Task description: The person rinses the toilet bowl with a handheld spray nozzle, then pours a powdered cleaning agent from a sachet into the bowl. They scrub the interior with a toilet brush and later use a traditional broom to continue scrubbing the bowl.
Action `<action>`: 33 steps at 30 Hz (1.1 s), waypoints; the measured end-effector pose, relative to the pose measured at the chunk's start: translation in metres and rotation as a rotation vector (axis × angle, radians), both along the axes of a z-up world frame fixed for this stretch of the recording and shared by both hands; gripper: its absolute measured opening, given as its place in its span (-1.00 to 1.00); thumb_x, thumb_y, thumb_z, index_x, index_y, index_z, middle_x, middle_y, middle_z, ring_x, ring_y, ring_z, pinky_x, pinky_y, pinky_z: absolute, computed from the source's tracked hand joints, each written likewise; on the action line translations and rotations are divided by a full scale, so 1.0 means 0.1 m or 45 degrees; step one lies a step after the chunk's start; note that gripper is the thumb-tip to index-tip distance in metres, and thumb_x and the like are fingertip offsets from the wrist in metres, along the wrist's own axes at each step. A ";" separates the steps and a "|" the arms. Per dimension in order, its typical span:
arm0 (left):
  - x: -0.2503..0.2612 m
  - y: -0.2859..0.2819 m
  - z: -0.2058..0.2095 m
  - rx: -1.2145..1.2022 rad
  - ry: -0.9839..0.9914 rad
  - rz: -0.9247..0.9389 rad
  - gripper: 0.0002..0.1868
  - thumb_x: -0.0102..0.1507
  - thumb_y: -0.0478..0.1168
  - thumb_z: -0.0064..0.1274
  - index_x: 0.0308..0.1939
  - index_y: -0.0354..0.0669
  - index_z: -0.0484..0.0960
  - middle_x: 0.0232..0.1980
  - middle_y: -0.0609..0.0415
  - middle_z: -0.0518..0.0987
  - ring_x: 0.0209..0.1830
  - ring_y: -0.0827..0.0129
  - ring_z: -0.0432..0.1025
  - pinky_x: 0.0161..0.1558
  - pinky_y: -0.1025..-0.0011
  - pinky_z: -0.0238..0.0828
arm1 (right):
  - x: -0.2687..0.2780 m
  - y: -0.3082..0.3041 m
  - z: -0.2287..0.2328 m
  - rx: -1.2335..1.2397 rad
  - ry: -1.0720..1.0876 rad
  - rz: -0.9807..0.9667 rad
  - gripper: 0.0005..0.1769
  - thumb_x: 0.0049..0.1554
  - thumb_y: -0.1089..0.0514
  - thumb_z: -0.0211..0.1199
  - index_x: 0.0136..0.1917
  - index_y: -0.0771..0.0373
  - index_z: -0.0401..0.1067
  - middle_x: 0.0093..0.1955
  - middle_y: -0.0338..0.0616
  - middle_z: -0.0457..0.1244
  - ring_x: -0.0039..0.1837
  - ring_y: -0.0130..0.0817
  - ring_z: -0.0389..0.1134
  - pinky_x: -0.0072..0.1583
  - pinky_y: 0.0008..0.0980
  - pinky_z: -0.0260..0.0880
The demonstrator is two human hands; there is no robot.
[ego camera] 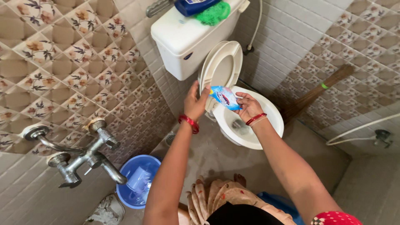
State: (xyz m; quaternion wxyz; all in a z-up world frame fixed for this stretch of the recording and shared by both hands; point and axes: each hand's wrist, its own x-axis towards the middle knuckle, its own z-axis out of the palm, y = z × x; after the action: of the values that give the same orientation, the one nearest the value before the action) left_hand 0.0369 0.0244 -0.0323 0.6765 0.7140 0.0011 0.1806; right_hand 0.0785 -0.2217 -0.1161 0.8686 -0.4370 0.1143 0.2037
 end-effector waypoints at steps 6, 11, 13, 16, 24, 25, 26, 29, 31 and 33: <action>0.08 -0.20 -0.13 -0.570 1.008 -0.345 -0.50 0.27 -0.07 0.21 0.14 -0.39 0.55 -0.12 -0.01 0.60 -0.37 0.37 0.54 -0.43 0.34 0.59 | -0.22 -0.08 0.24 0.081 -0.070 0.020 -0.56 0.13 0.34 0.09 0.30 0.36 0.33 0.14 0.03 0.35 0.09 -0.18 0.44 0.14 -0.10 0.49; 0.22 -0.41 -0.49 -0.569 0.668 -0.566 -0.79 0.29 -0.34 0.10 -0.02 -0.36 0.68 -0.22 0.07 0.70 -0.36 0.49 0.56 -0.30 0.46 0.55 | -0.33 -0.09 0.40 0.149 0.087 0.088 -0.56 0.28 0.02 0.17 0.31 0.35 0.36 0.19 -0.05 0.37 0.18 -0.22 0.44 0.23 -0.13 0.46; 0.30 -0.45 -0.60 -0.530 0.611 -0.598 -0.83 0.32 -0.35 0.11 -0.07 -0.38 0.69 -0.24 0.08 0.70 -0.36 0.50 0.55 -0.28 0.47 0.53 | -0.37 -0.08 0.44 0.140 0.033 0.140 -0.55 0.26 0.02 0.18 0.31 0.34 0.38 0.19 -0.07 0.38 0.18 -0.24 0.45 0.24 -0.12 0.45; 0.36 -0.48 -0.67 -0.510 0.590 -0.578 -0.84 0.31 -0.31 0.13 -0.12 -0.39 0.70 -0.26 0.08 0.69 -0.38 0.50 0.54 -0.29 0.45 0.52 | -0.42 -0.13 0.48 0.088 -0.061 0.084 -0.66 0.23 0.21 0.22 0.26 0.31 0.35 0.17 -0.10 0.37 0.19 -0.24 0.45 0.26 -0.07 0.47; 0.22 -0.61 -0.30 -0.476 0.677 -0.595 -0.70 0.31 -0.10 0.19 -0.17 -0.34 0.73 -0.33 0.08 0.67 -0.46 0.50 0.47 -0.39 0.45 0.41 | -0.32 -0.26 0.35 0.044 -0.145 -0.041 -0.72 0.32 0.17 0.17 0.26 0.32 0.38 0.11 -0.08 0.40 0.12 -0.25 0.45 0.23 -0.13 0.49; 0.20 -0.64 -0.23 -0.496 0.651 -0.584 -0.64 0.32 -0.04 0.16 -0.15 -0.35 0.73 -0.31 0.08 0.67 -0.43 0.51 0.49 -0.35 0.48 0.44 | -0.31 -0.25 0.32 0.059 -0.157 -0.087 -0.71 0.36 0.13 0.16 0.26 0.34 0.39 0.11 -0.05 0.41 0.12 -0.23 0.45 0.23 -0.14 0.48; 0.19 -0.65 -0.18 -0.516 0.622 -0.574 -0.58 0.34 0.02 0.14 -0.13 -0.36 0.73 -0.29 0.07 0.68 -0.40 0.52 0.51 -0.31 0.50 0.47 | -0.30 -0.23 0.31 0.032 -0.163 -0.150 -0.70 0.40 0.08 0.15 0.26 0.33 0.39 0.10 -0.04 0.39 0.08 -0.20 0.43 0.14 -0.10 0.44; 0.16 -0.64 -0.07 -0.692 0.656 -0.532 -0.41 0.32 0.23 -0.04 -0.04 -0.27 0.69 -0.25 0.09 0.68 -0.37 0.52 0.55 -0.29 0.50 0.55 | -0.27 -0.19 0.36 0.079 -0.173 -0.354 -0.68 0.41 0.02 0.12 0.26 0.30 0.38 0.11 -0.03 0.36 0.07 -0.14 0.40 0.07 -0.03 0.40; 0.14 -0.63 -0.07 -0.722 0.633 -0.535 -0.38 0.30 0.27 -0.07 0.03 -0.23 0.64 -0.19 0.13 0.68 -0.30 0.56 0.56 -0.26 0.51 0.56 | -0.26 -0.16 0.45 0.284 -0.171 -0.511 -0.69 0.29 0.11 0.08 0.25 0.26 0.37 0.20 -0.05 0.37 0.22 -0.17 0.42 0.28 -0.04 0.46; 0.07 -0.69 -0.17 -0.633 0.536 -0.570 -0.43 0.32 0.21 0.03 0.09 -0.23 0.61 -0.08 0.18 0.67 -0.18 0.64 0.55 -0.19 0.57 0.53 | -0.28 -0.13 0.54 0.337 -0.221 -0.494 -0.74 0.30 0.16 0.11 0.23 0.26 0.35 0.23 -0.07 0.34 0.28 -0.15 0.39 0.33 0.00 0.43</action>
State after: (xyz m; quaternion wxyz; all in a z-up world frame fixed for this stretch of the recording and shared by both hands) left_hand 0.0440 -0.0443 -0.0496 0.8364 0.5324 0.0277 -0.1274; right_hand 0.0502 -0.2346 -0.0624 0.9476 -0.3053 0.0934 0.0082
